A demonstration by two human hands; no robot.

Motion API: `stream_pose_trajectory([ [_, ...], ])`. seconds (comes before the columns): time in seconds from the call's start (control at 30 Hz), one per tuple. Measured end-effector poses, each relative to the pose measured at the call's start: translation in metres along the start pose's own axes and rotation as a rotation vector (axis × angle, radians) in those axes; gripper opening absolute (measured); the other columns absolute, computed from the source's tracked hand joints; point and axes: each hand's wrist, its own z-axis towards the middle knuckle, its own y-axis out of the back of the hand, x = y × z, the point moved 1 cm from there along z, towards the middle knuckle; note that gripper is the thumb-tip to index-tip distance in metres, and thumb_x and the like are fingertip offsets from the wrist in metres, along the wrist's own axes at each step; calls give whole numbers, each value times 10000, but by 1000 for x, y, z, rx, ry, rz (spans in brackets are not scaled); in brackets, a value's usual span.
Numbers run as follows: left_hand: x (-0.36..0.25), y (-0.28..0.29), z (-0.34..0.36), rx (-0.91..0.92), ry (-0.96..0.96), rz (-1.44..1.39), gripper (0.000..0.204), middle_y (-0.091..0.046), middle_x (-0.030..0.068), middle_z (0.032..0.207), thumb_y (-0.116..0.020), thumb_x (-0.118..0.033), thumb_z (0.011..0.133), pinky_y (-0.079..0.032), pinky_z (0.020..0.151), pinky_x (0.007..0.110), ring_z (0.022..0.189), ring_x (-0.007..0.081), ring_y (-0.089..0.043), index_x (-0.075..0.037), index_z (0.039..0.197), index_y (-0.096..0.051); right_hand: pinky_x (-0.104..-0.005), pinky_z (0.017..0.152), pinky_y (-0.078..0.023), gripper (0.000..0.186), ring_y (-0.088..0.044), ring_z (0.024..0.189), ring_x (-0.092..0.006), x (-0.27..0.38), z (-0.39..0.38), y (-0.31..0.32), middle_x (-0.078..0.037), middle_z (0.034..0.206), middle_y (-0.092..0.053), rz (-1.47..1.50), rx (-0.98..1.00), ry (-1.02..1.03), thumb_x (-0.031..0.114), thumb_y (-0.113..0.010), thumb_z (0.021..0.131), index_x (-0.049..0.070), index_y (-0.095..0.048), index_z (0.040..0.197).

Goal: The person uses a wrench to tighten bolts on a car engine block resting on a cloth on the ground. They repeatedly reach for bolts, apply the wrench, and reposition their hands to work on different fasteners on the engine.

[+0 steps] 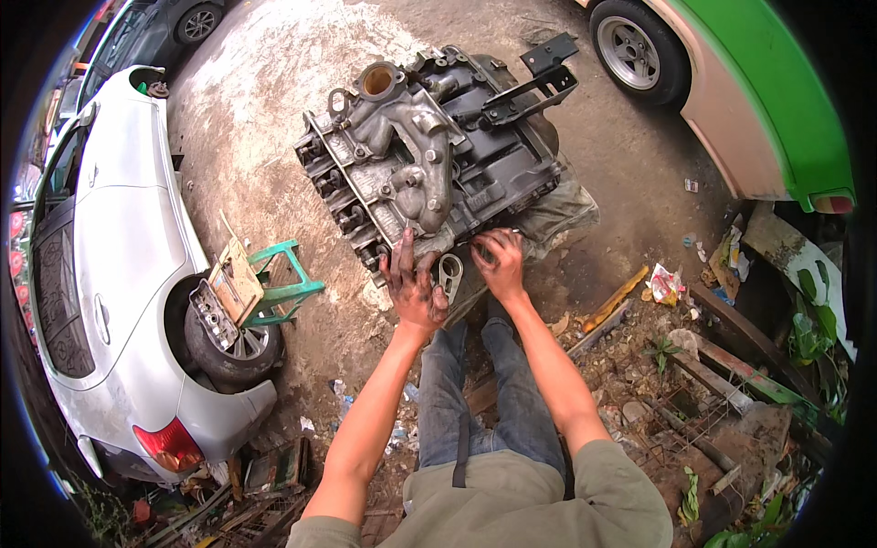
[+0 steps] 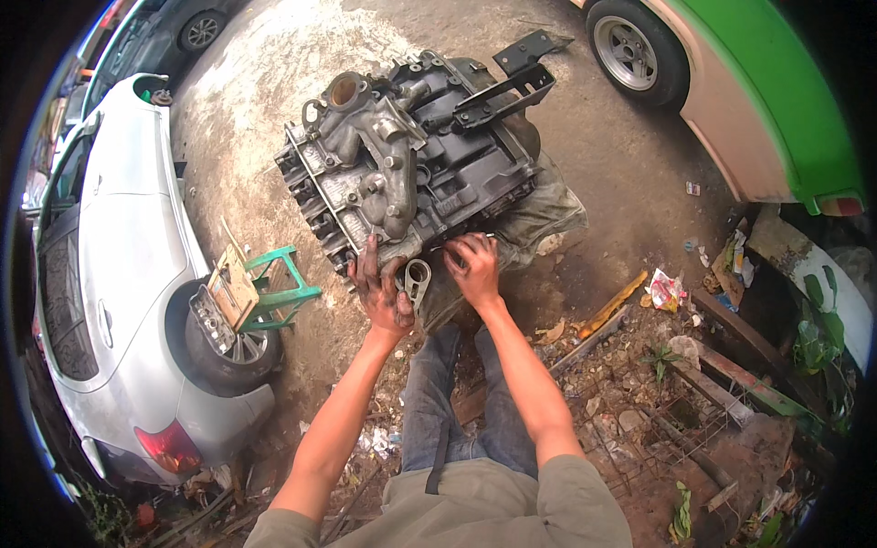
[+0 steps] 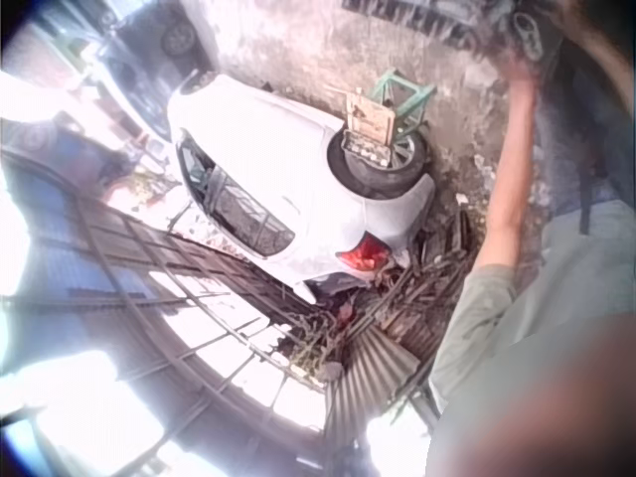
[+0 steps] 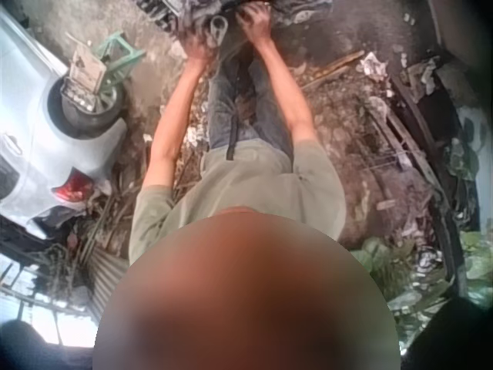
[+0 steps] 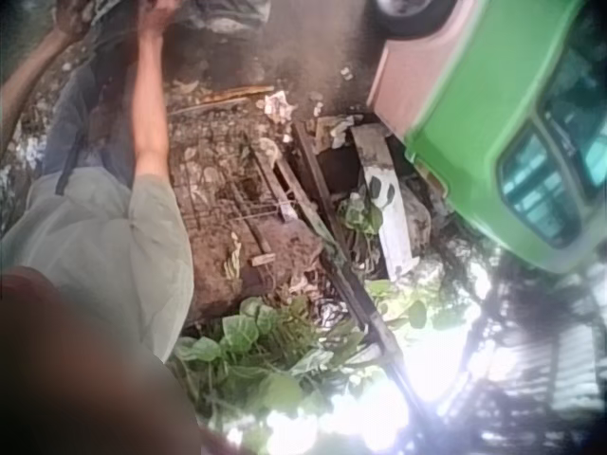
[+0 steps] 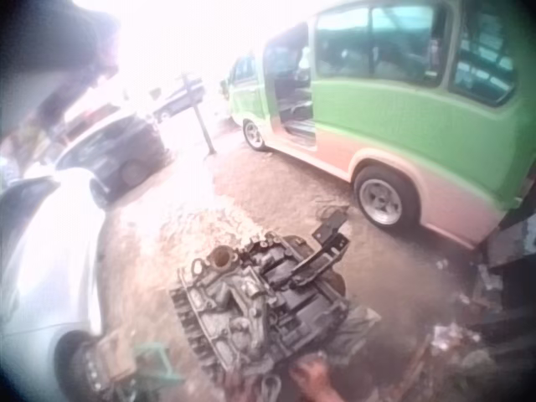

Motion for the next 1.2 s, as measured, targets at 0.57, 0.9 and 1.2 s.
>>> stream_pose_trajectory([
  [0.57, 0, -2, 0, -5, 10, 1, 551, -370, 222, 1539, -266, -421, 981, -158, 1165, 548, 1413, 394, -329, -56, 1205, -613, -291, 749, -527, 157, -676, 842, -150, -3, -66, -42, -48, 1019, -716, 915, 96, -735, 50, -685, 910, 28, -673, 1066],
  [0.9, 0, -2, -1, -29, 12, 12, 515, -398, 205, 1529, -313, -381, 951, -202, 1157, 567, 1391, 380, -376, -68, 1213, -627, -407, 811, -502, 242, -604, 921, -324, 1, 11, 7, -128, 938, -653, 73, 13, 27, 6, -791, 720, -8, -698, 943],
  [1.2, -1, -2, 0, -33, 4, 17, 517, -402, 197, 1524, -305, -385, 953, -208, 1151, 565, 1394, 368, -364, -67, 1197, -631, -410, 814, -512, 260, -609, 944, -318, 9, 12, 10, -123, 946, -649, 11, -5, 102, -12, -794, 702, -10, -683, 937],
])
